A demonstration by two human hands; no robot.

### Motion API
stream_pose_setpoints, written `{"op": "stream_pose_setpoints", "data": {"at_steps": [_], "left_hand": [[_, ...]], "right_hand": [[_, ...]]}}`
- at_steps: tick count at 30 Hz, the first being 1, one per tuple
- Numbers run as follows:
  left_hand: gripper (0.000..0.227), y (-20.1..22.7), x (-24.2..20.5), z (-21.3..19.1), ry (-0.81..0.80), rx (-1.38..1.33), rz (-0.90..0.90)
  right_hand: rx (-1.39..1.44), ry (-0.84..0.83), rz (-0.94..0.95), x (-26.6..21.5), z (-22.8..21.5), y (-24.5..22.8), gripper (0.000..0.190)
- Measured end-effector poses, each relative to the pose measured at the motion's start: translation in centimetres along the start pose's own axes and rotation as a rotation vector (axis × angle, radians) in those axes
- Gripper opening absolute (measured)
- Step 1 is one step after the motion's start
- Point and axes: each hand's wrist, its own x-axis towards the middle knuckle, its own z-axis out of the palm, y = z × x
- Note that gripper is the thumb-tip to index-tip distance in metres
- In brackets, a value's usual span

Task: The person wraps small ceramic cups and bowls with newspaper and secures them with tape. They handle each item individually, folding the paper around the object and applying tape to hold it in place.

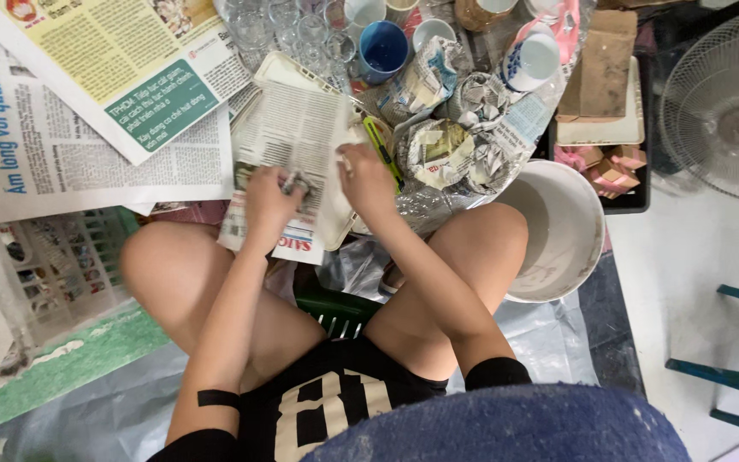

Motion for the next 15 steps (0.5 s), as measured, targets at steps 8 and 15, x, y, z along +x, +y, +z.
{"op": "stream_pose_setpoints", "data": {"at_steps": [8,15], "left_hand": [[0.033,0.0,0.2,-1.5,0.042,-0.044,0.024],[0.035,0.8,0.2,-2.6,0.058,-0.081,-0.003]], "right_hand": [[-0.432,0.060,-0.177,1.1,1.5,3.8,0.018],[0.258,-0.130,0.111,2.3,-1.8,2.6,0.023]]}}
